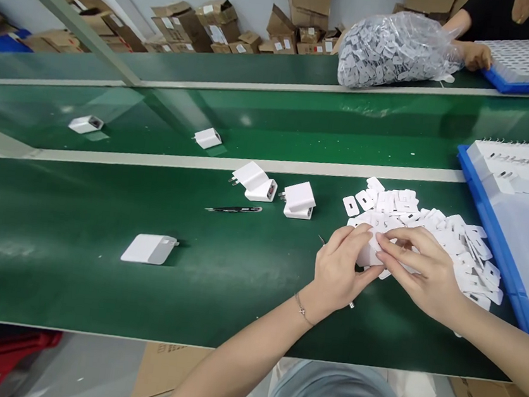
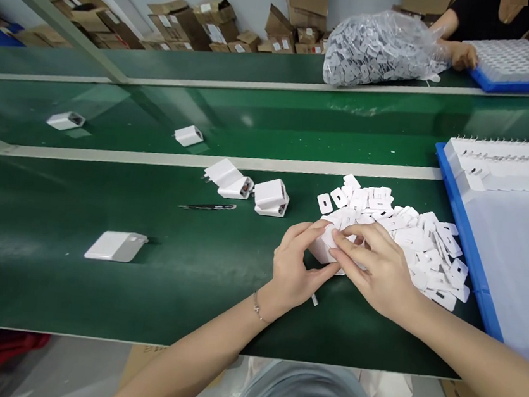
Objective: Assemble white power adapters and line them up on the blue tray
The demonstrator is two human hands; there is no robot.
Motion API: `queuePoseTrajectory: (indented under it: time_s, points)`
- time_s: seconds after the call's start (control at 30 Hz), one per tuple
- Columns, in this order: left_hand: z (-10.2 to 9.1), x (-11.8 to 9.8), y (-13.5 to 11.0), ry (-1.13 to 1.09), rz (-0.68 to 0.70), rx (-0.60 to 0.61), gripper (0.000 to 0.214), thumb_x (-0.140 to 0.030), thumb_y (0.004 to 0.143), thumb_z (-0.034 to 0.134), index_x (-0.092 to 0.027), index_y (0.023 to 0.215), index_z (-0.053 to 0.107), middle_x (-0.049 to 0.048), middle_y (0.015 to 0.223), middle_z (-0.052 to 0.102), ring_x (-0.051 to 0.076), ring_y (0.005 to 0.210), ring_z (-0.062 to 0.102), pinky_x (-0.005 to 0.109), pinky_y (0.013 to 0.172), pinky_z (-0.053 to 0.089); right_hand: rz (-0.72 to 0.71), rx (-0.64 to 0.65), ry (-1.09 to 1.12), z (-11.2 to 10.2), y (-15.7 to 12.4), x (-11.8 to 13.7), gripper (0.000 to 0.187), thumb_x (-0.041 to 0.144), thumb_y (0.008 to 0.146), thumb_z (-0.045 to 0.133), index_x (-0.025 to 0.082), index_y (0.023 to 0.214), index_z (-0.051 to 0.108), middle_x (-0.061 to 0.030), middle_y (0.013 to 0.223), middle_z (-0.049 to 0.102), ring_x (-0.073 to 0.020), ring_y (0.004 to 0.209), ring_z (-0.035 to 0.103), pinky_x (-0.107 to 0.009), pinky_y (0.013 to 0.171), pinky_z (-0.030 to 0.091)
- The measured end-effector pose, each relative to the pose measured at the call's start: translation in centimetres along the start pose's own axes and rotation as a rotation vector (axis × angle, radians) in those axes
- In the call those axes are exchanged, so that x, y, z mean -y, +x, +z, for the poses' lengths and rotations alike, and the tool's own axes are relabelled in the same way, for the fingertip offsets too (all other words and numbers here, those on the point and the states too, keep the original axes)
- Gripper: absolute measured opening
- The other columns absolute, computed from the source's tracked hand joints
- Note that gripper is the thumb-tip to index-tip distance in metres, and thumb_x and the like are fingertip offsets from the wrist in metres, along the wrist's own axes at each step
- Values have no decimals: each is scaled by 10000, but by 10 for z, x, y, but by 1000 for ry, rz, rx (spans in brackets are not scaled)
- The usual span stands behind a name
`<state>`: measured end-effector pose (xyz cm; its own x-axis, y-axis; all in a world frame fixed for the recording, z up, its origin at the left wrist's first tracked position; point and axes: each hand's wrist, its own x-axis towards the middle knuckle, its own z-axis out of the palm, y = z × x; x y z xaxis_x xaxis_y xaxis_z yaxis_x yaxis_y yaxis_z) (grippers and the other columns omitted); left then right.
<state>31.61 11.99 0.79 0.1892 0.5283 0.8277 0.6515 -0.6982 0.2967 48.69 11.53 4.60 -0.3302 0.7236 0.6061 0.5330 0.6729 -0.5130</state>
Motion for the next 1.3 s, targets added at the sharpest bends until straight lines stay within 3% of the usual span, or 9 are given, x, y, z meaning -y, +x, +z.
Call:
queuePoseTrajectory:
  time_s: [0.13, 0.27, 0.4, 0.63, 0.83, 0.93, 1.03, 1.17, 1.3]
  points:
    - [-4, 4, 2, 17, 54, -3, 279, -324, 865, 686, -234, 1107, 580, 88, 1070, 752, 230, 928, 695, 350, 793, 563, 45, 104, 126, -4, -2, 0, 349, 239, 957, 556, 365, 1263, 667, -80, 1197, 648, -241, 1092, 598, -442, 871, 566]
    - [-8, 7, 0, -2, 49, 11, 237, -414, 867, 675, -281, 1022, 555, 51, 1096, 766, 216, 835, 716, 466, 939, 458, 388, 359, 529, -7, 0, -6, 544, 374, 935, 608, 385, 1459, 459, -70, 1358, 583, -226, 1235, 582, -417, 975, 564]
    - [-9, 4, 1, -6, 85, 5, 257, -458, 868, 669, -299, 996, 513, 24, 1072, 779, 192, 755, 708, 442, 898, 395, 557, 595, 930, -5, 3, -13, 597, 433, 867, 690, 308, 1421, 503, -79, 1396, 590, -236, 1218, 623, -416, 986, 564]
    - [-10, -2, 7, 36, 208, -89, 208, -427, 952, 564, -279, 1072, 482, 39, 951, 786, 147, 719, 683, 357, 803, 411, 620, 504, 992, -3, -2, -6, 654, 425, 801, 763, 263, 1392, 533, -90, 1351, 628, -273, 1285, 573, -435, 1023, 530]
    - [-9, -2, 6, -48, 239, -80, 328, -340, 928, 621, -271, 1189, 436, 64, 998, 757, 167, 810, 663, 362, 820, 456, 539, 492, 892, -7, 1, -3, 562, 398, 841, 720, 275, 1360, 544, -80, 1403, 580, -274, 1310, 545, -458, 1077, 477]
    - [-10, 0, 6, -272, 134, 46, 533, -401, 869, 695, -241, 1282, 399, 122, 1130, 682, 217, 1013, 631, 390, 876, 498, 412, 464, 664, -13, 1, -5, 605, 362, 856, 697, 278, 1403, 453, -102, 1382, 574, -265, 1240, 596, -439, 1023, 523]
    - [-12, 5, 5, -473, -75, 189, 766, -558, 779, 740, -198, 1361, 395, 186, 1278, 546, 299, 1210, 546, 446, 956, 508, 260, 406, 398, -21, 0, -5, 651, 304, 844, 703, 286, 1407, 376, -104, 1300, 605, -258, 1160, 637, -411, 940, 570]
    - [-14, 13, 6, -756, -325, 358, 591, -470, 825, 730, -261, 1328, 499, 132, 1286, 575, 260, 1138, 611, 404, 968, 529, 70, 324, 189, -28, 2, -6, 529, 267, 856, 688, 279, 1330, 452, -102, 1286, 609, -256, 1127, 645, -377, 860, 596]
    - [-15, 15, 11, -824, -379, 310, 534, -396, 739, 826, -250, 1199, 598, 110, 1259, 597, 286, 1208, 576, 411, 1014, 501, -73, 319, 155, -31, 5, -10, 517, 264, 879, 683, 289, 1362, 502, -92, 1276, 623, -255, 1208, 596, -400, 971, 554]
